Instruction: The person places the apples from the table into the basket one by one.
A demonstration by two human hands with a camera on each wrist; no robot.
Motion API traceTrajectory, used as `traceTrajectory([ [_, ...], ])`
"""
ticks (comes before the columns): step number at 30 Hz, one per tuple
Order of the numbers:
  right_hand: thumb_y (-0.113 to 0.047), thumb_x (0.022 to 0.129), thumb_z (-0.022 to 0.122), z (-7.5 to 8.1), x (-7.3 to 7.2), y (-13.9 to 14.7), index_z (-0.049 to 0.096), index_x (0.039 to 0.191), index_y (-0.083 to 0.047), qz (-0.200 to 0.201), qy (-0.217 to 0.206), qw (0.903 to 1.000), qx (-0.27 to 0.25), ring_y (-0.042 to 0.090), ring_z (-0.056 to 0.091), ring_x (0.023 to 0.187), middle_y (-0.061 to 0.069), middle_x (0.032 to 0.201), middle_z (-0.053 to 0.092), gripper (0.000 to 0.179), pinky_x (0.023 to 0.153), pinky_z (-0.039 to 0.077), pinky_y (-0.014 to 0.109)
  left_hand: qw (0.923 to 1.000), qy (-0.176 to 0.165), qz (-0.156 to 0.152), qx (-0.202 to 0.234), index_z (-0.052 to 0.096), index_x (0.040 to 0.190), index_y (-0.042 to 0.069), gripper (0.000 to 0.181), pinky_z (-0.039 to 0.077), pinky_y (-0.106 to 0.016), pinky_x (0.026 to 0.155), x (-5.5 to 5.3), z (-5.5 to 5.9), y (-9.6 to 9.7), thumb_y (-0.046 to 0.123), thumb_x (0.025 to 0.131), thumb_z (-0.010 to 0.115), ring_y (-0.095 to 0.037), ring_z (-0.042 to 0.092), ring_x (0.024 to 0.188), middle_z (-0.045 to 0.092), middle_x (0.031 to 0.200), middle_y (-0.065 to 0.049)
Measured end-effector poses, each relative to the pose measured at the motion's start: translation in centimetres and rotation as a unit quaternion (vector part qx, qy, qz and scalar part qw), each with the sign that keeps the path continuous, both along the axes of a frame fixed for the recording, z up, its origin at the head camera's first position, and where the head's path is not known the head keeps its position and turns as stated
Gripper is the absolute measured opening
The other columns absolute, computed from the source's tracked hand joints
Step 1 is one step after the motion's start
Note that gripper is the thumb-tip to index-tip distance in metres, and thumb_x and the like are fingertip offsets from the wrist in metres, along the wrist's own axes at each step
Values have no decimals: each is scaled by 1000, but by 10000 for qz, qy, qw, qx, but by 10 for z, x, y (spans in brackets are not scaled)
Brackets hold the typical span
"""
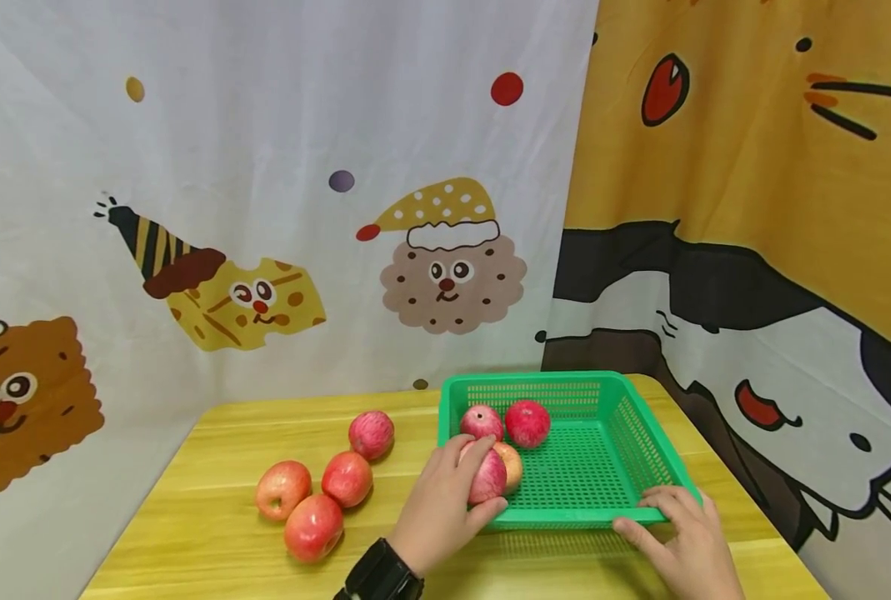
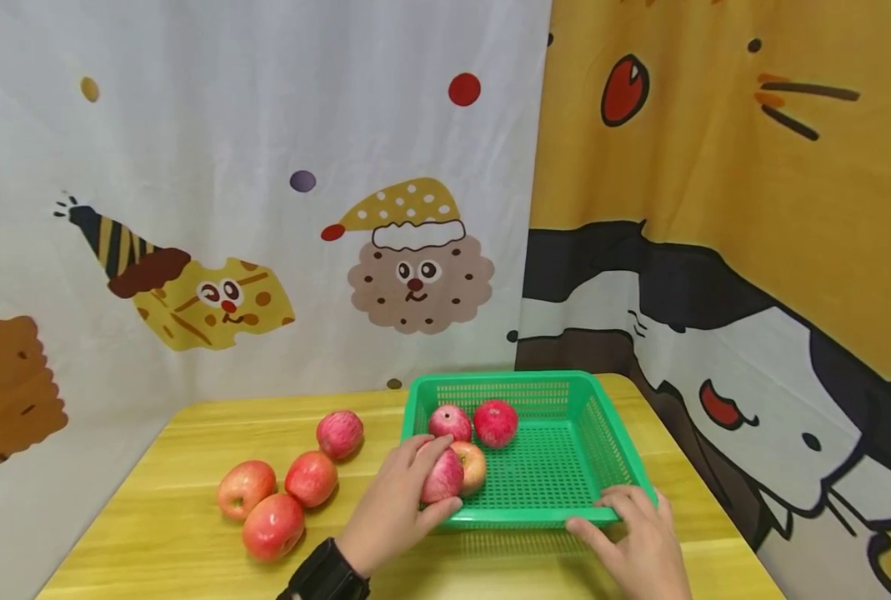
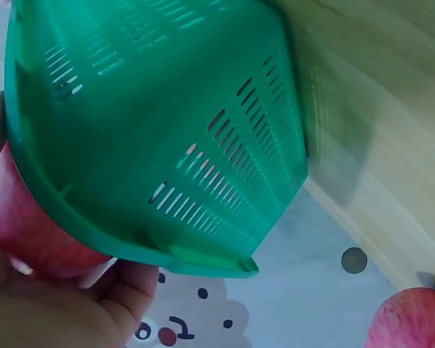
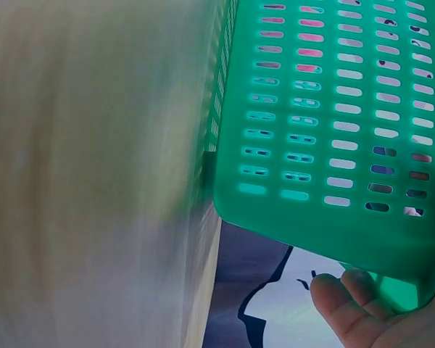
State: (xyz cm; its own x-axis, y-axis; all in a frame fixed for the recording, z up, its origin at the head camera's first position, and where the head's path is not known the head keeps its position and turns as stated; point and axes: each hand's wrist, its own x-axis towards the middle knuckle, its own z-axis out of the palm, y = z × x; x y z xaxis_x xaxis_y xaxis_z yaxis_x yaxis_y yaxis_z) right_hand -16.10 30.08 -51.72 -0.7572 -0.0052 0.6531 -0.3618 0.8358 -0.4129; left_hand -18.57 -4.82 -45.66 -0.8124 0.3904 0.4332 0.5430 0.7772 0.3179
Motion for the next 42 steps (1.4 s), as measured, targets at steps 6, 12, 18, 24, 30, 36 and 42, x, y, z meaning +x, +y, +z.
traceTrajectory([
  [6, -33, 67, 101, 2, -1, 0, 73, 84, -16, -7, 15, 10000, 26, 20, 58, 94, 5, 100, 73, 37, 93, 31, 44, 9987, 51, 22, -509, 56, 151, 23, 60, 49, -45, 105, -9, -3, 7, 53, 101, 70, -23, 61, 118, 64, 133, -5],
  [12, -33, 67, 100, 1, -1, 0, 74, 85, -16, 4, -89, 10000, -3, 24, 58, 94, 6, 100, 73, 36, 94, 33, 47, 9969, 439, 148, -629, 59, 147, 26, 52, 42, -39, 92, -13, -13, 9, 54, 103, 63, -19, 64, 106, 67, 124, 1],
  [18, -33, 67, 101, 0, -1, 1, 74, 85, -16, 14, -94, 9999, -53, 22, 58, 95, 6, 101, 73, 36, 94, 34, 49, 9977, 466, 269, -414, 67, 143, 23, 42, 40, -44, 95, -12, -20, 9, 43, 108, 58, -21, 65, 115, 69, 133, -2],
  [24, -33, 67, 101, 0, -1, 0, 74, 84, -16, 6, -59, 10000, -35, 22, 58, 95, 6, 100, 73, 36, 94, 33, 48, 9978, 471, 267, -388, 80, 125, 22, 31, 40, -47, 99, -10, -22, 9, 31, 109, 55, -21, 64, 121, 73, 134, -3],
  [30, -32, 65, 101, 1, -1, -1, 74, 83, -15, 12, 69, 10000, 8, 22, 58, 93, 6, 98, 73, 37, 92, 32, 45, 9963, 745, 284, -323, 82, 116, 23, 26, 39, -43, 94, -9, -24, 10, 33, 107, 60, -16, 64, 106, 77, 114, 4],
  [36, -33, 65, 101, 2, 0, -1, 73, 82, -16, -19, -24, 10000, -21, 24, 58, 93, 7, 99, 73, 37, 93, 33, 47, 9949, 897, 298, -356, 82, 114, 25, 24, 38, -41, 91, -10, -26, 10, 34, 107, 60, -16, 64, 103, 77, 111, 6],
  [42, -32, 66, 101, 2, 1, -1, 73, 83, -18, -21, -92, 9999, -53, 24, 58, 94, 7, 100, 73, 36, 94, 33, 47, 9947, 899, 312, -377, 81, 114, 25, 23, 37, -41, 90, -9, -26, 10, 34, 107, 60, -16, 64, 103, 77, 111, 6],
])
